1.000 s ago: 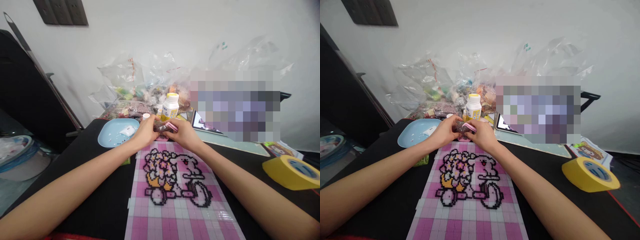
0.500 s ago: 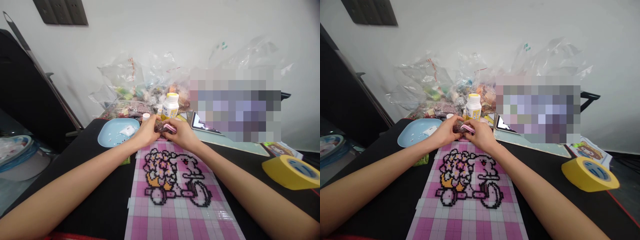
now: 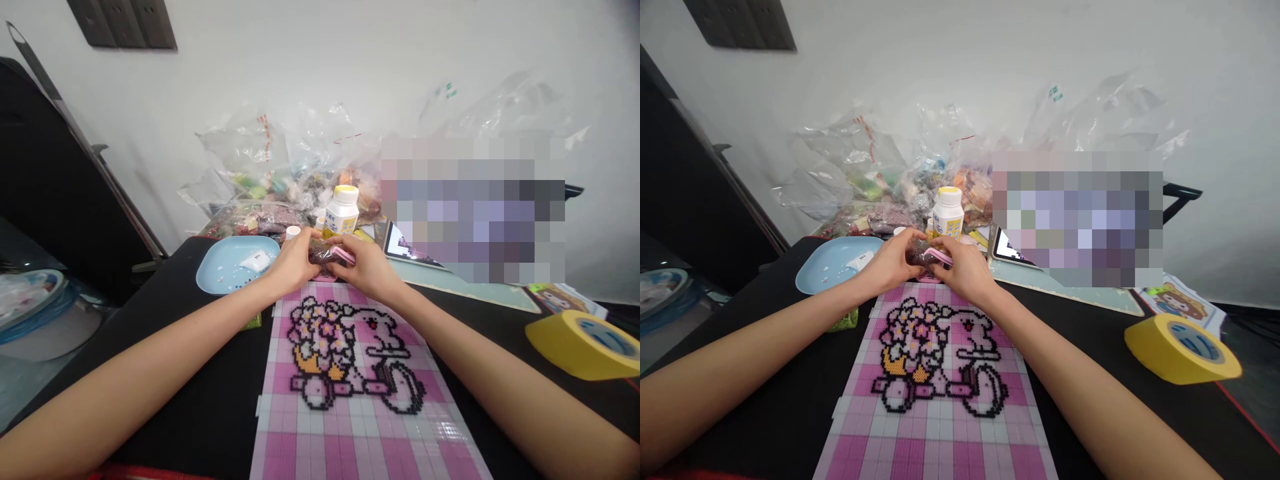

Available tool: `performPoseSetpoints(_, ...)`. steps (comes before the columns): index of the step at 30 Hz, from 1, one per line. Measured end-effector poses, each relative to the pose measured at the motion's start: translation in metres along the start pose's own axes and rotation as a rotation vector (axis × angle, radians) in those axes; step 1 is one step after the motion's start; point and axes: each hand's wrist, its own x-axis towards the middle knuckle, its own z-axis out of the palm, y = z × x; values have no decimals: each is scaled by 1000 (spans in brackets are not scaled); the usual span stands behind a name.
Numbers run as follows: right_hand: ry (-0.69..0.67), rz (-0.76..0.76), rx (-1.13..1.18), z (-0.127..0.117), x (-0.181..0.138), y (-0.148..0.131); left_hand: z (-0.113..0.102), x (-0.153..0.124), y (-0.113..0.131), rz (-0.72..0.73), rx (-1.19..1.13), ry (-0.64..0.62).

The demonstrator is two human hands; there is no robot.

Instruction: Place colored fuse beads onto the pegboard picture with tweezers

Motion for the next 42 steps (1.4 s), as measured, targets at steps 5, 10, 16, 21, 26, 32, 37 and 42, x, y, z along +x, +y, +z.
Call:
performPoseSetpoints(5,-15,-4,6,1,0,-2,0,0,3,7,-8,-9)
performPoseSetpoints(10,-21,3,5,-1,0,-1,0,0,4,-10,-6,-6)
performPoseSetpoints(16,-1,-15,9,-1,0,0,0,0,3,-24,-9,2)
performPoseSetpoints(21,-4,-25,16,-1,0,0,2,1,1,1,-38,-8)
performPoseSetpoints(26,-2,-41,20,-2,0,0,2,1,0,11,-44,-1)
performPoseSetpoints(32,11,-25,18,-2,1,1,0,-1,3,-7,-29,12)
performPoseSetpoints(37,20,0,19,-2,0,1,1,-1,3,-18,-31,13)
performPoseSetpoints(42,36,26,19,-2,1,3,1,0,1,-25,-36,26)
